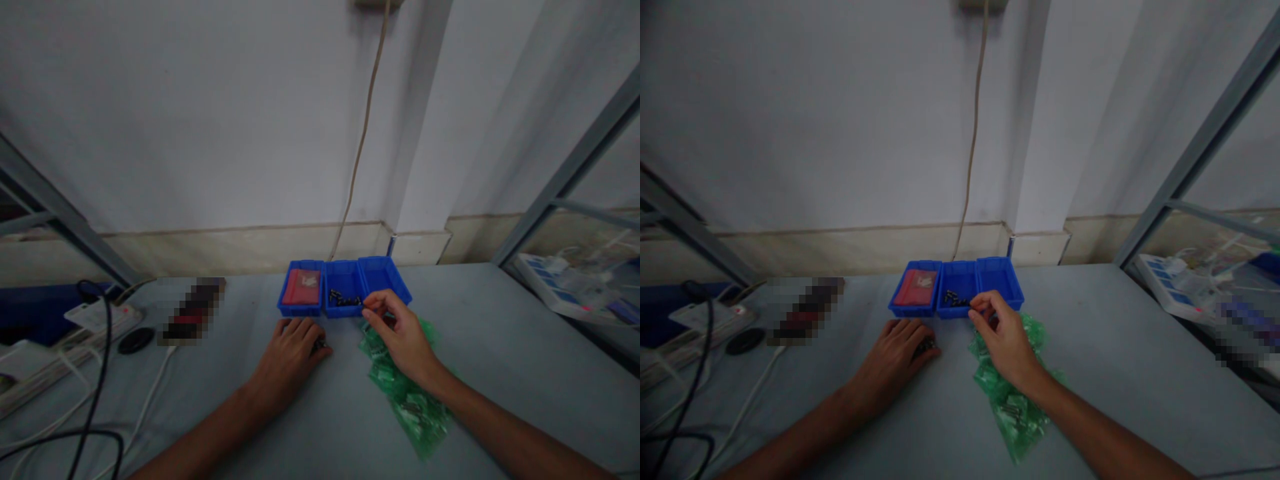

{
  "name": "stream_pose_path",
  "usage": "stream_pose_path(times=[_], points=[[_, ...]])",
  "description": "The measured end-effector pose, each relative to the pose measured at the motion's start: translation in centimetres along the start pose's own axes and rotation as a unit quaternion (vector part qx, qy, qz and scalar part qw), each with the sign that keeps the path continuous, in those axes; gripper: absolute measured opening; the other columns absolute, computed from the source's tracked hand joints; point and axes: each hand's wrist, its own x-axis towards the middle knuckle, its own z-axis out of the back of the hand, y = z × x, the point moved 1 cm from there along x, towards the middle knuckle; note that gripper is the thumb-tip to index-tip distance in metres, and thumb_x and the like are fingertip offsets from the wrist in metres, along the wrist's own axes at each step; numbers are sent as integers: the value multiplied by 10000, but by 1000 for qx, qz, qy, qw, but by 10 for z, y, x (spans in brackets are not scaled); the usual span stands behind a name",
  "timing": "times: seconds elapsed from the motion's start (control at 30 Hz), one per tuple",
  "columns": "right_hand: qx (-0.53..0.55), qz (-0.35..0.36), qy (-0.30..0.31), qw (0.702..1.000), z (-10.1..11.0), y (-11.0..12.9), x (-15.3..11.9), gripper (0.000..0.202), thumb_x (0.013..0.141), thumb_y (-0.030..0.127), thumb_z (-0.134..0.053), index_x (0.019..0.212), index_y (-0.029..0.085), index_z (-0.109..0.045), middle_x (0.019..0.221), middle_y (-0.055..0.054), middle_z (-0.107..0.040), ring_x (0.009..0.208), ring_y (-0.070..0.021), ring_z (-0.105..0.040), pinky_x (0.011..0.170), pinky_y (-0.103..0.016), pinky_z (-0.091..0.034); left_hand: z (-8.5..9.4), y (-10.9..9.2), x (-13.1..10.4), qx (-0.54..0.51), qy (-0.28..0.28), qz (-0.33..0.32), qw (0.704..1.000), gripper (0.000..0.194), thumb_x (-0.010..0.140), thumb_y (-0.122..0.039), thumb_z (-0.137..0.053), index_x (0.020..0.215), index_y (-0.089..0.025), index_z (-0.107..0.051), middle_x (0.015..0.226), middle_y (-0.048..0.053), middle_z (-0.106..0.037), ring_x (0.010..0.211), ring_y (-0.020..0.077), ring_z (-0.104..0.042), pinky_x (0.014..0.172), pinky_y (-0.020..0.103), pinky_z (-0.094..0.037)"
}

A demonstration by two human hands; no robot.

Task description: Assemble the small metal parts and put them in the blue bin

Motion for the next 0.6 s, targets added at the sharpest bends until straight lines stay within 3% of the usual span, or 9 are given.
stream_pose_path(times=[0.23, 0.33, 0.47, 0.53, 0.6], points=[[5, -8, 7, 1000, 0, 1, -1, 169, 1016, 409, -650, 1063, 250, -682, 920, -28, -670, 869, -216, -629, 750, -325, -490, 2, -1, 0, 1, -2, -6, 1000, 165, 1043, -378, -677, 1027, -216, -654, 1069, 28, -706, 1001, 248, -631, 966, 429, -412], [64, -49, 27, 996, -1, 0, -1, 236, 1019, 472, -636, 1059, 244, -683, 855, -21, -675, 733, -185, -601, 625, -290, -458, 2, -2, 1, 6, -4, -9, 1000, 145, 1032, -353, -697, 1013, -216, -651, 1062, 27, -706, 994, 246, -629, 960, 424, -408], [257, -181, 78, 946, -6, -1, -1, 283, 962, 502, -707, 1038, 231, -674, 659, 58, -511, 481, -93, -315, 438, -226, -219, 0, -2, 2, 12, 4, -5, 1000, 147, 999, -327, -746, 1026, -214, -655, 1060, 26, -707, 997, 250, -633, 952, 422, -408], [329, -213, 87, 916, -7, 1, -1, 276, 917, 464, -768, 1012, 221, -678, 627, 83, -422, 480, -78, -245, 438, -214, -177, 0, -2, 2, 10, 4, -6, 1000, 150, 996, -328, -750, 1032, -217, -655, 1064, 22, -709, 1002, 249, -633, 952, 419, -408], [355, -221, 84, 904, -7, 2, -1, 268, 891, 436, -801, 993, 215, -688, 629, 85, -400, 491, -75, -230, 441, -212, -169, 0, -2, 2, 10, -1, -9, 1000, 140, 1007, -327, -737, 1030, -217, -654, 1065, 22, -710, 1004, 248, -632, 949, 416, -409]])
